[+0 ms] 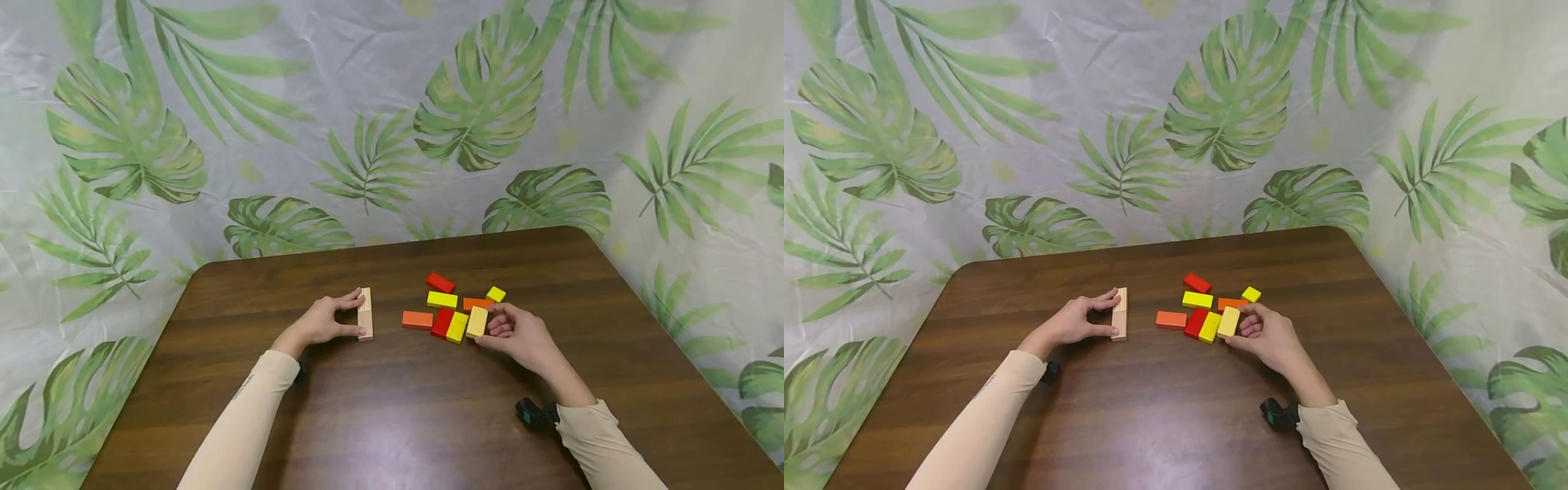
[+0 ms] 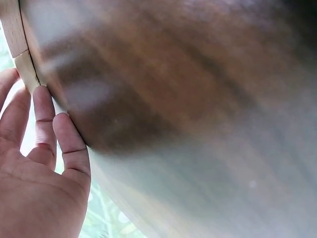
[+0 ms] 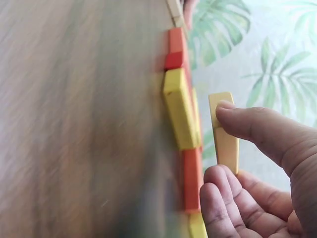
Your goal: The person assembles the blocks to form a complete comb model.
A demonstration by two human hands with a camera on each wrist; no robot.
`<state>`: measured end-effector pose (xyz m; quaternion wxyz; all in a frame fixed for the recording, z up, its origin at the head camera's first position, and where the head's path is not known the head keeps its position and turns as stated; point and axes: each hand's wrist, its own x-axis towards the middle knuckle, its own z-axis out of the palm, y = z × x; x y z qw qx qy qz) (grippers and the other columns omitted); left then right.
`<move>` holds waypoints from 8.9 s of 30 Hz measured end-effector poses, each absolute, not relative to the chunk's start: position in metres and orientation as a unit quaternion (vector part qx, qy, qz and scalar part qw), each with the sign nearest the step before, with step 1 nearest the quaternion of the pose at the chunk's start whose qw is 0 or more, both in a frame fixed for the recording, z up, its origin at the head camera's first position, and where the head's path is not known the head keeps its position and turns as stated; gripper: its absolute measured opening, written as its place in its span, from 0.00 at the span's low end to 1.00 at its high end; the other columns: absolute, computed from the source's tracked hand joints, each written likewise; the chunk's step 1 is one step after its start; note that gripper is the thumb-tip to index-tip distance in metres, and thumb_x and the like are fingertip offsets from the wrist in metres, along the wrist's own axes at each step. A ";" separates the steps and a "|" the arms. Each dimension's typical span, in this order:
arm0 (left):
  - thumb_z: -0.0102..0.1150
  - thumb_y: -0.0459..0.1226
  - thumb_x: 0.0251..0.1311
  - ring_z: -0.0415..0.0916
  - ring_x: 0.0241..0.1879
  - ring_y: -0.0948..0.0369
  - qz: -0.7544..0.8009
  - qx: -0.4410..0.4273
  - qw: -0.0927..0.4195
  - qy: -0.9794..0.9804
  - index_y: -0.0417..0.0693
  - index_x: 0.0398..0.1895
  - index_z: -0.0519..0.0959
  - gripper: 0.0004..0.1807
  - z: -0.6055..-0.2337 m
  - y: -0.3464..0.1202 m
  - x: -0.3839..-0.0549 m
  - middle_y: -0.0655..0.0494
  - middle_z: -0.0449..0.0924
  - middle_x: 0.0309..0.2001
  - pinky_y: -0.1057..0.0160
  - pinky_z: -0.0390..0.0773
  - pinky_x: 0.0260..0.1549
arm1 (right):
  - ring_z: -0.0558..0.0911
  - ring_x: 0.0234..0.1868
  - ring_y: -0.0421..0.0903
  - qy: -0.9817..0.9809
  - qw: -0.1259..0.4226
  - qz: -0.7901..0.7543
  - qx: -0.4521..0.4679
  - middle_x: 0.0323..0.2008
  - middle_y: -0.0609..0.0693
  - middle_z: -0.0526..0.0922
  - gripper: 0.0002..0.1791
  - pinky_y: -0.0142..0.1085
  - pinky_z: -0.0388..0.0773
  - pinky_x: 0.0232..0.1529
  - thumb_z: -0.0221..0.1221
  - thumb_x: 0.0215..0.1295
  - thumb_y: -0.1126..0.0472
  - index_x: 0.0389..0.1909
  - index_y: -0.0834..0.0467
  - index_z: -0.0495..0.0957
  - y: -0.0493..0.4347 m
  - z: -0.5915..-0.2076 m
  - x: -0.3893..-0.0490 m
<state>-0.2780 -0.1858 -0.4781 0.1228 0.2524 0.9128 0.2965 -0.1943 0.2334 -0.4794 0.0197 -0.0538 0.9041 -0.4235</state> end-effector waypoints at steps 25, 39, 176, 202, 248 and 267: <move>0.77 0.47 0.64 0.56 0.83 0.45 0.294 0.250 0.125 0.914 0.48 0.80 0.70 0.43 -0.476 -0.187 -0.276 0.53 0.59 0.84 0.40 0.63 0.79 | 0.84 0.41 0.45 0.875 0.066 -0.454 -0.156 0.42 0.52 0.86 0.35 0.36 0.86 0.47 0.81 0.58 0.56 0.64 0.63 0.81 0.152 -0.462 -0.196; 0.77 0.47 0.64 0.57 0.83 0.44 0.293 0.250 0.125 0.914 0.48 0.80 0.70 0.43 -0.477 -0.188 -0.273 0.51 0.59 0.84 0.39 0.63 0.78 | 0.81 0.39 0.43 0.872 0.090 -0.431 -0.214 0.39 0.51 0.84 0.32 0.31 0.84 0.45 0.82 0.55 0.58 0.58 0.65 0.82 0.109 -0.473 -0.197; 0.83 0.55 0.54 0.59 0.82 0.41 0.269 0.250 0.131 0.921 0.49 0.81 0.69 0.53 -0.475 -0.181 -0.267 0.54 0.57 0.86 0.35 0.62 0.78 | 0.78 0.40 0.43 0.888 0.096 -0.386 -0.229 0.39 0.49 0.83 0.30 0.34 0.79 0.45 0.84 0.53 0.56 0.54 0.60 0.84 0.055 -0.488 -0.203; 0.83 0.55 0.55 0.73 0.75 0.44 0.262 0.249 0.138 0.922 0.50 0.82 0.68 0.54 -0.475 -0.181 -0.268 0.56 0.56 0.87 0.41 0.67 0.77 | 0.82 0.43 0.50 0.923 0.023 -0.357 -0.140 0.44 0.59 0.86 0.23 0.44 0.84 0.51 0.74 0.67 0.58 0.58 0.65 0.84 0.199 -0.450 -0.249; 0.83 0.54 0.55 0.76 0.70 0.40 0.275 0.240 0.144 0.920 0.50 0.83 0.67 0.54 -0.474 -0.180 -0.266 0.54 0.54 0.87 0.40 0.71 0.74 | 0.85 0.53 0.62 0.943 0.051 -0.297 -0.137 0.53 0.65 0.87 0.21 0.60 0.82 0.60 0.67 0.69 0.70 0.62 0.64 0.83 0.281 -0.477 -0.279; 0.82 0.54 0.56 0.76 0.70 0.41 0.269 0.237 0.147 0.922 0.52 0.84 0.66 0.54 -0.474 -0.180 -0.266 0.56 0.53 0.87 0.40 0.71 0.74 | 0.84 0.48 0.59 0.948 0.033 -0.299 -0.104 0.47 0.64 0.86 0.18 0.57 0.82 0.58 0.72 0.68 0.63 0.55 0.67 0.83 0.290 -0.480 -0.278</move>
